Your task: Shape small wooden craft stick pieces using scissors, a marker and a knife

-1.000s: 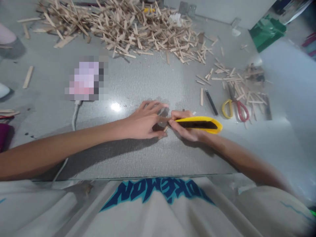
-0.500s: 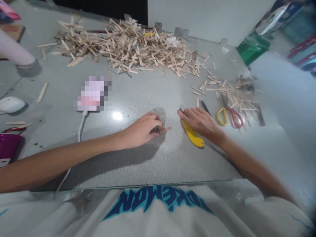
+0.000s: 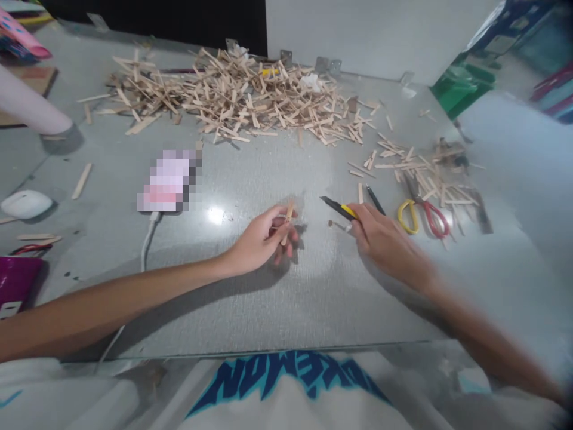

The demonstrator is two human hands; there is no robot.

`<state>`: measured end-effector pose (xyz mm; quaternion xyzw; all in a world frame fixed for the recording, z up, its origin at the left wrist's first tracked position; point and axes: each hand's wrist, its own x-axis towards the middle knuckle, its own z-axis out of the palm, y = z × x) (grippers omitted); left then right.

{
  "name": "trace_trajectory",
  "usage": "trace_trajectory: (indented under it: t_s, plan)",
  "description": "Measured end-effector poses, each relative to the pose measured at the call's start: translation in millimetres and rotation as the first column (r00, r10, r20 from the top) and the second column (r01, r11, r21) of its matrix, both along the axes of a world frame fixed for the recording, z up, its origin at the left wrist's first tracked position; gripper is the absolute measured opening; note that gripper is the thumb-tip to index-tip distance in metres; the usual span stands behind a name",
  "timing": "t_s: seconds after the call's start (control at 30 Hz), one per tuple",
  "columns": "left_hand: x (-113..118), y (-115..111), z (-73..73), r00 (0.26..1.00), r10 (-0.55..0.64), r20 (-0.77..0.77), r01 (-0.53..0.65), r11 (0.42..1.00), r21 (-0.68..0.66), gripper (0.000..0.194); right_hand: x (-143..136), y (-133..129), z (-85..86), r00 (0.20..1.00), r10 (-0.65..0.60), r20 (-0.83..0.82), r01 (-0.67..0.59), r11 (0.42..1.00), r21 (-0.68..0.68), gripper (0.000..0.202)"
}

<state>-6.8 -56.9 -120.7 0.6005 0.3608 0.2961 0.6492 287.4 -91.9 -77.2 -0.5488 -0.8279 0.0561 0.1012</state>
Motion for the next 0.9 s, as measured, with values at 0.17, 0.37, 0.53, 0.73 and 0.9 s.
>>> trace_trajectory:
  t_s: [0.17, 0.37, 0.53, 0.73, 0.9]
  plan:
    - [0.7, -1.5, -3.8, 0.998, -0.028, 0.058, 0.03, 0.999, -0.037, 0.04, -7.1, -14.2, 1.0, 0.957, 0.101, -0.273, -0.096, 0.995, 0.031, 0.033]
    - [-1.2, -4.2, -0.5, 0.996, -0.086, 0.014, 0.086, 0.996, 0.02, 0.031, -13.4, -29.2, -9.6, 0.961, 0.191, -0.199, -0.159, 0.973, 0.167, 0.035]
    - [-2.1, -5.9, -1.4, 0.994, -0.112, 0.01, 0.111, 0.993, 0.05, 0.025, -15.8, -28.6, -9.8, 0.97, 0.213, -0.117, -0.19, 0.965, 0.18, 0.037]
    - [-2.2, -6.9, -1.6, 0.994, -0.11, 0.0, 0.11, 0.991, 0.077, 0.025, -17.4, -26.6, -7.7, 0.967, 0.228, -0.112, -0.208, 0.963, 0.169, 0.036]
    - [-1.9, -6.5, 0.8, 0.993, -0.117, -0.017, 0.118, 0.989, 0.085, 0.025, -17.2, -26.3, -7.7, 0.964, 0.241, -0.11, -0.221, 0.961, 0.164, 0.034]
